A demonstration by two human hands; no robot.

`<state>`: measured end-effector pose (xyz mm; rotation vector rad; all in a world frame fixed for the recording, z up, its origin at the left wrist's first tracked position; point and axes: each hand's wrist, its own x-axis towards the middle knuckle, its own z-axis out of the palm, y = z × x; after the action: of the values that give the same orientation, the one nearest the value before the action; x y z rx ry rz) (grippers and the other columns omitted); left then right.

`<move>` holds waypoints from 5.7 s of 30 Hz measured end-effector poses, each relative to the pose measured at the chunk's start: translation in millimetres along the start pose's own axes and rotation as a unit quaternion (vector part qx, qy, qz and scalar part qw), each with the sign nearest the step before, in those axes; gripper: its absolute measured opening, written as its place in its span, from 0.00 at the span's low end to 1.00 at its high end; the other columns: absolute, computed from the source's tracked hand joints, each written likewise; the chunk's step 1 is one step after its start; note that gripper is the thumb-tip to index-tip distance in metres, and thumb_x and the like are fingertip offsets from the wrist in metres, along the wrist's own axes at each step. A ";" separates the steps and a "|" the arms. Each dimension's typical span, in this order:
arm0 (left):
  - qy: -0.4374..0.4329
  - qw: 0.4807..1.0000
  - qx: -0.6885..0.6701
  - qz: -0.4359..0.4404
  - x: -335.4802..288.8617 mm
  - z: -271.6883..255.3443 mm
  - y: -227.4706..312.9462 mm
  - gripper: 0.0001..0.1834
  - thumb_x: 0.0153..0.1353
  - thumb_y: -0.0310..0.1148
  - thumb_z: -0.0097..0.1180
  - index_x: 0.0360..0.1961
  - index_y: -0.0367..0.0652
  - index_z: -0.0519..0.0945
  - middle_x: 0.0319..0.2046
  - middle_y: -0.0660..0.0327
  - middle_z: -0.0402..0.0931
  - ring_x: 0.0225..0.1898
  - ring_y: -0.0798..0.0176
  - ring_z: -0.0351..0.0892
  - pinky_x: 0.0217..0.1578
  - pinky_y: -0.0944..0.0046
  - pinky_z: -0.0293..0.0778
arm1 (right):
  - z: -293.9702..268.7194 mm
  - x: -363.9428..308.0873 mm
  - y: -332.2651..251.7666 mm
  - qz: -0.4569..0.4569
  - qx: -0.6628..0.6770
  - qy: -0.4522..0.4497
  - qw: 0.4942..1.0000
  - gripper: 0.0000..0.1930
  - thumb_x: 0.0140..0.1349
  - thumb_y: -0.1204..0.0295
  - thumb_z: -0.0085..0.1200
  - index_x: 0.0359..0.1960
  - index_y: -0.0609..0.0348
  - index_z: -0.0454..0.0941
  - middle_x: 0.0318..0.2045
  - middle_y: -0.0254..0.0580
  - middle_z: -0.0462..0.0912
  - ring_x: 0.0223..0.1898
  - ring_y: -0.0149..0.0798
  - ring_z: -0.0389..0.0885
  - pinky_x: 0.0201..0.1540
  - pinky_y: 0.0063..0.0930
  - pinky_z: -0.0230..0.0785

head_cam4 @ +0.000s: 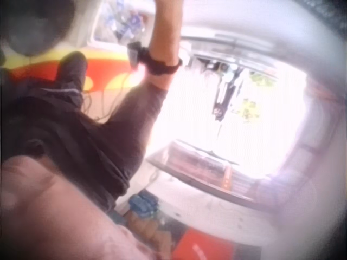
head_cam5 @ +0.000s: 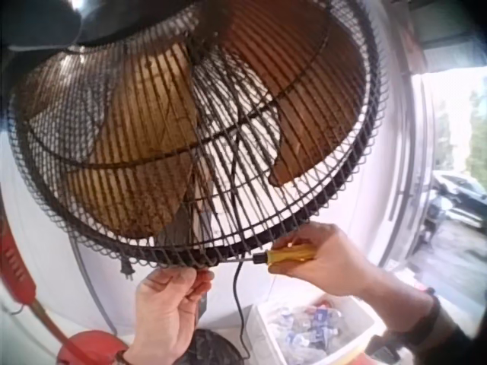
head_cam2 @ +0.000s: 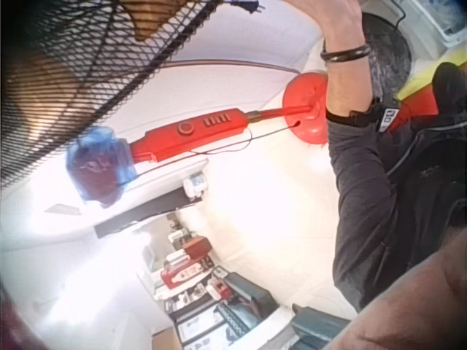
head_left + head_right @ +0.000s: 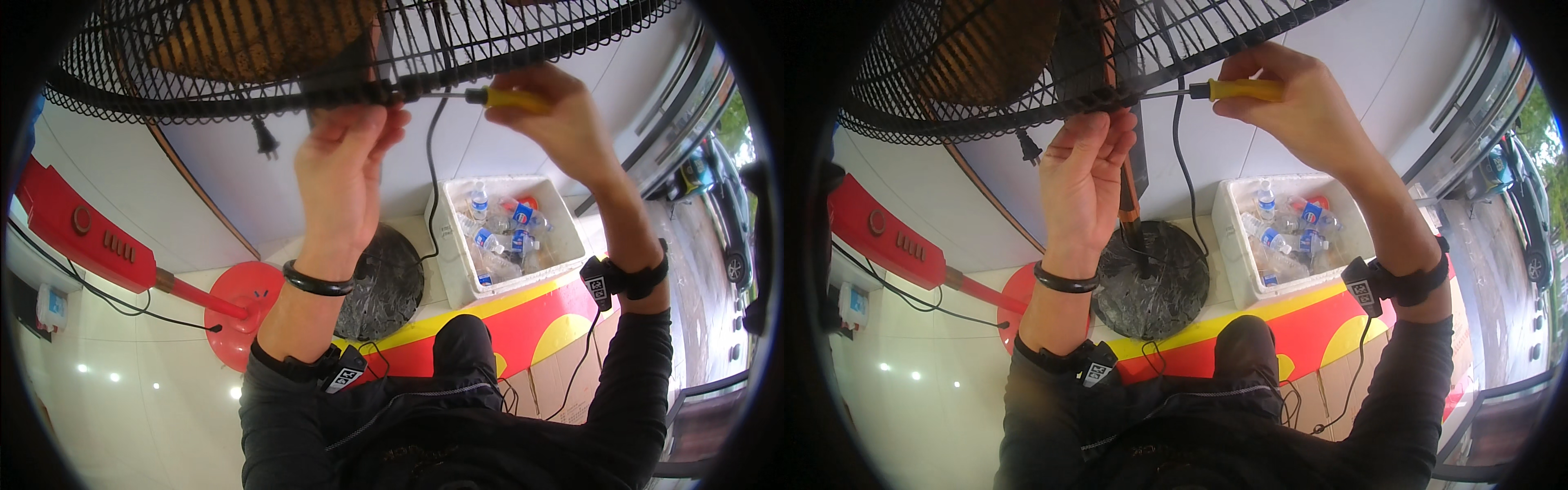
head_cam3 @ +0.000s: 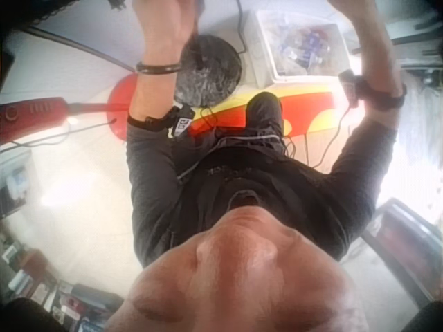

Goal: The person uses a screwdriver and pliers to remove the front grille of a standing fan. They unscrew fasteners around the grille, detach it, and set it aside.

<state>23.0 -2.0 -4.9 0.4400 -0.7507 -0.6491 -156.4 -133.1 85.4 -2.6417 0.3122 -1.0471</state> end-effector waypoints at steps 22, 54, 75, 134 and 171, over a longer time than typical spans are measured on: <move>-0.006 1.000 0.002 -0.004 1.6 1.2 1.8 0.06 0.61 0.22 0.58 0.40 0.38 0.79 0.40 0.57 0.81 0.45 0.61 0.81 0.48 0.63 0.76 | -5.3 3.1 -3.5 0.032 0.033 -0.023 0.999 0.10 0.57 0.70 0.63 0.36 0.62 0.82 0.30 0.38 0.82 0.31 0.31 0.76 0.37 0.26 0.70; 0.013 0.999 -0.043 0.030 4.4 -4.8 4.4 0.07 0.63 0.26 0.55 0.41 0.38 0.79 0.44 0.56 0.80 0.46 0.60 0.79 0.51 0.61 0.73 | 4.0 -6.5 -6.2 0.040 0.021 -0.026 0.999 0.13 0.59 0.70 0.60 0.42 0.66 0.80 0.34 0.46 0.83 0.32 0.38 0.79 0.39 0.26 0.72; 0.068 0.990 -0.098 0.071 1.8 6.9 3.8 0.15 0.56 0.23 0.52 0.46 0.39 0.73 0.43 0.59 0.78 0.43 0.61 0.78 0.50 0.60 0.71 | 19.1 -0.5 -19.8 0.154 0.246 -0.049 0.956 0.16 0.59 0.61 0.57 0.33 0.66 0.79 0.19 0.34 0.78 0.16 0.23 0.68 0.19 0.19 0.59; 0.084 0.980 -0.086 0.161 -6.4 35.4 -3.7 0.15 0.58 0.19 0.49 0.47 0.39 0.71 0.43 0.56 0.78 0.45 0.58 0.80 0.52 0.58 0.74 | 75.7 4.8 -65.9 0.191 0.525 0.237 0.795 0.05 0.61 0.77 0.46 0.38 0.62 0.70 0.32 0.42 0.80 0.22 0.27 0.77 0.15 0.16 0.50; 0.166 0.982 0.026 0.084 -18.0 39.4 24.3 0.07 0.59 0.23 0.49 0.39 0.35 0.70 0.39 0.54 0.77 0.41 0.55 0.81 0.48 0.54 0.77 | 12.0 -6.4 -50.6 0.148 0.439 0.186 0.866 0.13 0.54 0.78 0.50 0.41 0.70 0.73 0.33 0.51 0.85 0.23 0.28 0.79 0.15 0.15 0.51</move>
<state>-6.9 22.3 26.4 0.5111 -0.4818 -0.3843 -147.8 -81.5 90.0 -1.5278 0.2260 -1.2048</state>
